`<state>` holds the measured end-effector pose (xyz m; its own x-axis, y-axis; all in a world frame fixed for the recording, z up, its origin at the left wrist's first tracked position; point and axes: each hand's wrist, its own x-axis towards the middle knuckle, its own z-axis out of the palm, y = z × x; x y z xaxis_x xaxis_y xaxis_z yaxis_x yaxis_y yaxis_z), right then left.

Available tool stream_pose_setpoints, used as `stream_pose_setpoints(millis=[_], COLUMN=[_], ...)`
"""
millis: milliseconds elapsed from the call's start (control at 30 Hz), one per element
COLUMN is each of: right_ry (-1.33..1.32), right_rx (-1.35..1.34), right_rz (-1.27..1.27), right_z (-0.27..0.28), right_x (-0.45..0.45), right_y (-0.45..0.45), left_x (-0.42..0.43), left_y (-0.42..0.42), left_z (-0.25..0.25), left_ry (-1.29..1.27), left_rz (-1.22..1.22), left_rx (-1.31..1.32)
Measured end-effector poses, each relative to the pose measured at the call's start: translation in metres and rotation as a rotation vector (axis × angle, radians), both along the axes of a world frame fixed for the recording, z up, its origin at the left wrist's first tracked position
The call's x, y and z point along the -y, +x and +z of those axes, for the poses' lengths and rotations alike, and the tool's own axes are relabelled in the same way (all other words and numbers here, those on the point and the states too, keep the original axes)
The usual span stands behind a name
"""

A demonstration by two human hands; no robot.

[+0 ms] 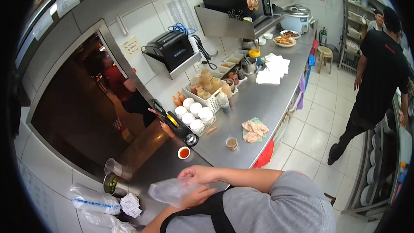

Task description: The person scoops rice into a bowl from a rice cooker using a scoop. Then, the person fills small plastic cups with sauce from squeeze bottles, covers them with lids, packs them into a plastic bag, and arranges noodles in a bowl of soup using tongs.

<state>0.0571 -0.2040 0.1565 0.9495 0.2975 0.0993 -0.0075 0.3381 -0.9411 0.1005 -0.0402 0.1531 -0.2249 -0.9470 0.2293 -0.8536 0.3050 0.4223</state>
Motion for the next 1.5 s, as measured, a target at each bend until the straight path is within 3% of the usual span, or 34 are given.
stream_pose_setpoints(millis=[33, 67, 133, 167, 233, 267, 333, 367, 433, 467, 500, 533, 600, 633, 700, 767, 833, 867, 900, 967, 1100, 1133, 1167, 1200, 1233, 1300, 1333, 1367, 1400, 1433, 1500], right_ry=[-0.144, -0.293, -0.186, -0.227, -0.285, -0.316, -0.347, -0.472, -0.599, -0.807, -1.001, -1.002, -0.56, -0.559, -0.626, -0.599, -0.035, 0.116, 0.116, 0.247, -0.094, -0.313, -0.304, -0.158, -0.01, 0.05, 0.129, 0.204, 0.044, 0.043, -0.113], right_rx=[-0.034, -0.057, -0.056, -0.092, -0.112, -0.125, -0.143, -0.092, -0.042, 0.274, 0.601, 0.598, 0.186, 0.189, 0.439, 0.309, -0.031, -0.098, -0.094, -0.144, -0.093, -0.069, -0.073, 0.028, 0.129, 0.077, -0.086, -0.243, -0.18, -0.179, -0.055], right_rz=[-0.02, -0.035, -0.252, -0.281, -0.308, -0.264, -0.219, -0.251, -0.283, -0.514, -0.741, -0.742, -0.973, -0.971, -0.698, -0.698, -0.777, -0.753, -0.753, -0.375, -0.062, -0.248, -0.246, -0.538, -0.83, -0.926, -0.654, -0.378, -0.18, -0.185, 0.058], right_z=[0.002, 0.003, -0.016, -0.02, -0.012, -0.005, 0.0, 0.001, -0.007, -0.021, -0.028, -0.023, -0.004, 0.002, 0.003, -0.037, -0.037, -0.035, -0.031, -0.024, -0.035, -0.038, -0.063, -0.098, -0.118, -0.089, -0.067, -0.042, -0.012, -0.01, -0.01], right_x=[0.011, 0.023, 0.05, 0.066, 0.087, 0.092, 0.094, 0.093, 0.095, 0.1, 0.103, 0.099, 0.082, 0.075, 0.06, 0.089, 0.114, 0.112, 0.107, 0.094, 0.075, 0.08, 0.093, 0.111, 0.119, 0.104, 0.091, 0.081, 0.077, 0.076, 0.073], right_y=[-0.004, -0.006, -0.018, -0.027, -0.044, -0.056, -0.065, -0.066, -0.063, -0.056, -0.052, -0.055, -0.066, -0.068, -0.074, -0.055, -0.04, -0.042, -0.047, -0.064, -0.065, -0.064, -0.052, -0.034, -0.025, -0.032, -0.045, -0.057, -0.066, -0.065, -0.066], left_x=[0.014, 0.021, 0.031, 0.023, 0.013, 0.022, 0.046, 0.05, 0.061, 0.074, 0.083, 0.088, 0.095, 0.096, 0.099, 0.098, 0.098, 0.098, 0.098, 0.093, 0.086, 0.083, 0.081, 0.08, 0.082, 0.088, 0.088, 0.084, 0.08, 0.077, 0.081], left_y=[-0.005, -0.01, -0.016, -0.016, -0.008, -0.001, 0.012, 0.002, -0.023, -0.011, -0.002, 0.004, 0.003, 0.001, -0.005, -0.019, -0.025, -0.035, -0.024, 0.007, 0.015, 0.014, 0.009, 0.004, -0.005, -0.021, -0.015, -0.007, 0.004, 0.015, 0.014], left_z=[-0.004, 0.002, 0.025, 0.035, 0.02, 0.011, -0.009, -0.001, 0.022, -0.025, -0.033, -0.036, -0.012, -0.01, -0.011, -0.013, -0.005, 0.026, 0.012, -0.031, -0.05, -0.056, -0.053, -0.049, -0.043, -0.031, -0.031, -0.033, -0.037, -0.043, -0.041], left_ry=[0.082, -0.022, -0.304, -0.452, -0.849, -0.866, -0.478, -0.483, 0.32, 0.274, 0.278, 0.047, -0.377, -0.381, -0.438, -0.406, -0.155, -0.151, -0.155, -0.269, -0.403, -0.396, -0.297, -0.186, -0.179, -0.066, -0.163, -0.163, -0.22, -0.276, -0.387], left_rz=[-0.027, -0.011, 0.012, 0.117, 0.675, 0.68, 0.821, 0.821, 0.66, 0.615, 0.611, 0.749, 0.924, 0.925, 0.825, 0.728, 0.699, 0.802, 0.802, 0.923, 0.975, 0.982, 0.777, 0.54, 0.545, 0.57, 0.768, 0.767, 0.948, 1.128, 1.018], left_rx=[0.084, 0.02, -0.133, -0.112, 0.121, 0.128, -1.183, -1.185, -1.628, -1.569, -1.57, -1.398, -1.145, -1.143, -1.093, -1.141, -0.808, -0.584, -0.581, -1.082, -1.126, -1.125, -1.478, -1.811, -1.812, -1.277, -0.974, -0.975, -1.111, -1.242, -1.348])
